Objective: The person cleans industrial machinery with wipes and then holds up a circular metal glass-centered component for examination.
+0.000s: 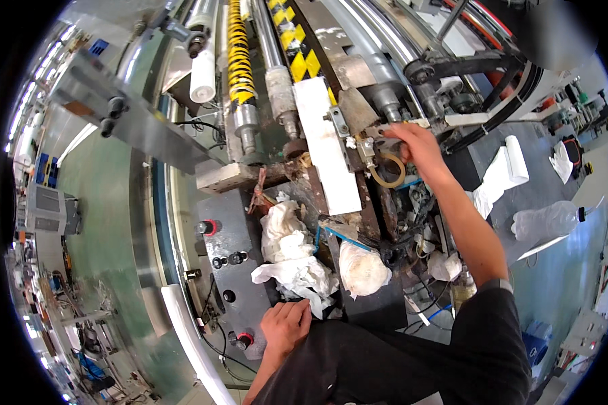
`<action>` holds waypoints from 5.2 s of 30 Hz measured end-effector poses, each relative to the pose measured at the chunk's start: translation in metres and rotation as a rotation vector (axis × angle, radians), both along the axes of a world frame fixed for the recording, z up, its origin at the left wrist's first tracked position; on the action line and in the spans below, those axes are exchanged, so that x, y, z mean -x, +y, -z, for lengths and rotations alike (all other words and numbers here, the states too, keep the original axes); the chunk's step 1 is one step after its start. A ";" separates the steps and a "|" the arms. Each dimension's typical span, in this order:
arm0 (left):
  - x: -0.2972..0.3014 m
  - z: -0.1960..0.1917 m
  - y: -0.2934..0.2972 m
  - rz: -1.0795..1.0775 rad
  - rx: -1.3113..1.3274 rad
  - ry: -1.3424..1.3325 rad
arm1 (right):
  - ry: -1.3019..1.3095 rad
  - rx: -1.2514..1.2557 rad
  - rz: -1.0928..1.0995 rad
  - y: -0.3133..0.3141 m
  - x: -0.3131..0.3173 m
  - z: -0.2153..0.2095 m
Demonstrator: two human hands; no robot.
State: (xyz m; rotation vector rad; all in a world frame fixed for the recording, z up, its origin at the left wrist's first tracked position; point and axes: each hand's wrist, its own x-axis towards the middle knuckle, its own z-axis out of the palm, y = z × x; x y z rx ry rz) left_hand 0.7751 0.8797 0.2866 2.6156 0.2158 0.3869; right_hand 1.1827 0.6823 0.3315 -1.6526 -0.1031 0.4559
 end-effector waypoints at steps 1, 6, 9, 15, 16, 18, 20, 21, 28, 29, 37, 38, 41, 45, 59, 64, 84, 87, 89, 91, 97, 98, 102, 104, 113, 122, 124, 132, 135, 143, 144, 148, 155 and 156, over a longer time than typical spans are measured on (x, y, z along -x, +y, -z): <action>-0.001 0.001 0.000 0.001 0.001 -0.021 | 0.020 -0.047 0.067 -0.013 0.007 -0.002; 0.001 -0.004 0.001 0.008 0.007 -0.042 | -0.055 -0.075 0.225 -0.062 0.064 0.019; 0.003 -0.004 0.001 -0.004 0.014 -0.027 | -0.038 0.053 0.330 -0.093 0.113 0.053; 0.007 0.002 0.003 -0.004 0.039 -0.043 | 0.046 -0.013 0.445 -0.105 0.230 0.086; 0.008 0.006 0.003 -0.003 0.041 -0.061 | 0.058 -0.013 0.438 -0.103 0.244 0.087; 0.006 0.005 0.001 -0.005 0.056 -0.061 | 0.013 0.073 0.358 -0.111 0.270 0.087; 0.007 0.005 0.004 0.000 0.050 -0.060 | 0.015 0.119 0.313 -0.106 0.291 0.078; 0.006 0.002 0.006 0.018 0.048 -0.037 | -0.014 0.149 0.290 -0.109 0.299 0.079; 0.001 -0.006 0.001 0.052 0.024 -0.021 | -0.030 0.233 0.242 -0.093 0.344 0.058; 0.001 -0.005 0.002 0.046 0.003 -0.023 | -0.039 0.240 0.256 -0.087 0.347 0.059; 0.002 0.001 0.003 0.049 -0.013 -0.001 | -0.100 0.160 0.321 -0.092 0.355 0.091; 0.003 0.002 0.003 0.051 -0.024 0.000 | -0.104 0.145 0.314 -0.090 0.355 0.090; 0.009 0.005 0.004 0.041 -0.021 0.010 | -0.119 0.117 0.291 -0.089 0.354 0.088; 0.009 0.006 0.003 0.029 -0.019 0.019 | -0.101 0.137 0.278 -0.092 0.352 0.087; 0.006 -0.002 0.000 0.035 -0.004 0.034 | -0.119 0.163 0.263 -0.094 0.351 0.089; 0.005 -0.003 0.000 0.034 -0.007 0.063 | -0.086 0.137 0.260 -0.089 0.350 0.082; 0.007 0.004 -0.001 0.041 -0.030 0.069 | -0.106 0.157 0.271 -0.092 0.349 0.088; 0.008 0.005 0.000 0.046 -0.036 0.068 | -0.116 0.160 0.267 -0.093 0.350 0.090; 0.008 0.004 0.001 0.050 -0.041 0.071 | -0.111 0.153 0.286 -0.093 0.351 0.092; 0.009 0.003 0.002 0.056 -0.046 0.078 | -0.101 0.150 0.277 -0.091 0.352 0.087; 0.003 0.003 0.002 0.083 -0.053 0.109 | -0.098 0.123 0.289 -0.091 0.353 0.087; 0.003 0.000 0.001 0.067 -0.057 0.109 | -0.098 0.120 0.296 -0.092 0.353 0.087; 0.003 -0.001 0.001 0.041 -0.053 0.068 | -0.075 0.121 0.286 -0.094 0.354 0.089; 0.001 -0.005 -0.001 0.031 -0.062 0.080 | -0.073 0.115 0.279 -0.092 0.353 0.088; -0.002 -0.003 -0.003 0.038 -0.096 0.061 | -0.092 0.117 0.321 -0.085 0.354 0.079; -0.003 -0.004 -0.002 0.046 -0.099 0.048 | -0.124 0.170 0.318 -0.086 0.354 0.081; -0.003 -0.003 -0.002 0.046 -0.099 0.053 | -0.130 0.163 0.321 -0.085 0.353 0.080; -0.003 -0.003 -0.003 0.046 -0.106 0.061 | -0.141 0.163 0.314 -0.085 0.352 0.079; -0.004 -0.003 -0.003 0.045 -0.110 0.060 | -0.150 0.139 0.327 -0.085 0.353 0.081; -0.004 -0.004 -0.002 0.048 -0.124 0.065 | -0.134 0.137 0.313 -0.085 0.353 0.079; -0.005 -0.004 -0.002 0.048 -0.121 0.069 | -0.129 0.120 0.316 -0.084 0.352 0.079; -0.003 -0.003 -0.004 0.036 -0.114 0.105 | -0.112 0.146 0.312 -0.088 0.353 0.083; -0.004 -0.003 -0.003 0.029 -0.114 0.112 | -0.120 0.120 0.308 -0.087 0.353 0.083; -0.003 -0.003 -0.003 0.028 -0.112 0.117 | -0.114 0.107 0.307 -0.087 0.353 0.083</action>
